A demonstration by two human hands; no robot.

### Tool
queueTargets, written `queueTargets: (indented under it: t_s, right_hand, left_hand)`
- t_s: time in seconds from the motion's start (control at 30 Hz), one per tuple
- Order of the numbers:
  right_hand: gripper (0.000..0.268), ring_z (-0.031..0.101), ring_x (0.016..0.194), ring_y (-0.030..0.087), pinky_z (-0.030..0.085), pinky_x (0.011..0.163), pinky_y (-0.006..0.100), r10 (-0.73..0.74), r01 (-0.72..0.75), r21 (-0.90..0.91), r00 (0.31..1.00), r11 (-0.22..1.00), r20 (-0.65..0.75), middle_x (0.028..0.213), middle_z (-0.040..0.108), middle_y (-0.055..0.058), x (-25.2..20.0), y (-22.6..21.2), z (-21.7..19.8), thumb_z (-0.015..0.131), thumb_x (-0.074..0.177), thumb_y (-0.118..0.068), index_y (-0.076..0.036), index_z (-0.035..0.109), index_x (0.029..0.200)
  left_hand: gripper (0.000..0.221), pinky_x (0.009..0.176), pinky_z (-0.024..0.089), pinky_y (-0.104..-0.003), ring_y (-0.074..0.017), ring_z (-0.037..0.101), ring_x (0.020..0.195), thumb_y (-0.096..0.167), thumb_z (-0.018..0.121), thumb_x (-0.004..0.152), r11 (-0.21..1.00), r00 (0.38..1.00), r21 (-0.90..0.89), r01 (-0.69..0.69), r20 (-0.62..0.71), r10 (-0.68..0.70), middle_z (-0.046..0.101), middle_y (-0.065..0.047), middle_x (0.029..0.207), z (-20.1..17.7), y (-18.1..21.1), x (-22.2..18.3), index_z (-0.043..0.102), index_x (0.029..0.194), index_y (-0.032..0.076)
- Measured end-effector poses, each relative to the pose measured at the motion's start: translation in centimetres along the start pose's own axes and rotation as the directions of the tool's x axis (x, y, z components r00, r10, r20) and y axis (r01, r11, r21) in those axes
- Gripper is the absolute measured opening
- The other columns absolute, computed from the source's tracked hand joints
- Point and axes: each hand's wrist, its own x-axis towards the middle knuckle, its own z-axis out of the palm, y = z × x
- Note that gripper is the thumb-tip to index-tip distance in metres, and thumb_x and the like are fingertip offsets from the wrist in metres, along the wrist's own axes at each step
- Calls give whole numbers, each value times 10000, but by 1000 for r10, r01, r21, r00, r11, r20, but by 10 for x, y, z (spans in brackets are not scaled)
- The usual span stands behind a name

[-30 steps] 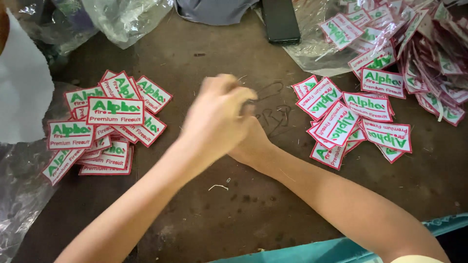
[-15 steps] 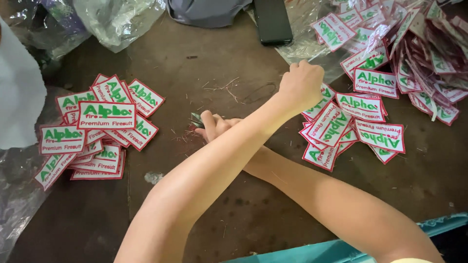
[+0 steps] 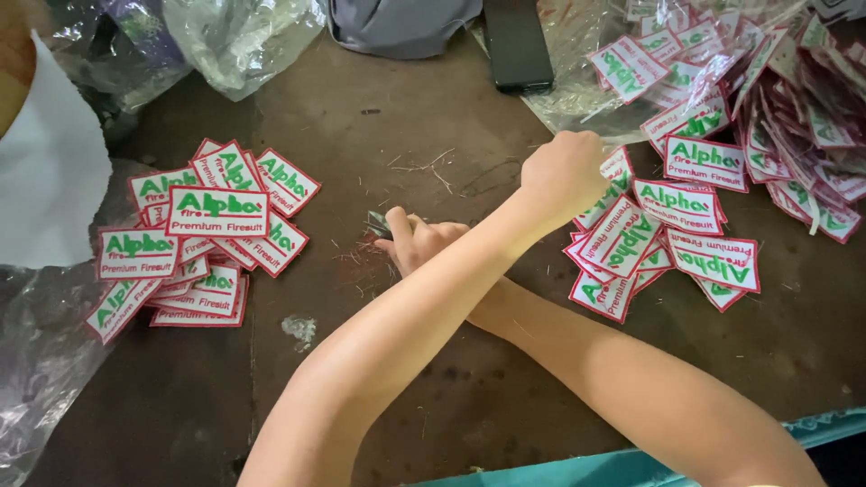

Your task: Trimming excess threads from fabric labels using small thread snips

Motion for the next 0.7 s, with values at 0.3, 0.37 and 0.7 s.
queueTargets:
  t_s: [0.3,0.37,0.7]
  right_hand:
    - [335,669,561,332,531,665,451,72,-102,86,953,991,296,688,584,12,-9,9,35,649,916,-446,-187,451,992]
    - [253,655,509,294,532,605,425,-34,33,9,962,999,272,639,580,-35,-6,23,33,676,880,-358,-214,475,929]
    - [268,461,403,136,380,427,237,353,-553,833,785,26,510,576,291,-26,26,30,-21,434,1060,-238,-44,560,1195]
  left_hand:
    - [326,699,681,-398,-265,722,813,127,638,942,499,965,-827,-259,-243,98,711,-205,952,-121,-12,-144,577,1251,45]
    - [298,710,671,-373,-219,712,817,94,680,923,427,941,-845,-321,-334,47,714,-164,945,-120,-61,-157,609,1204,23]
    - [354,730,693,-369,-197,747,793,34,833,804,306,900,-923,-233,-324,-292,736,-143,887,-117,-158,-213,609,1073,-14]
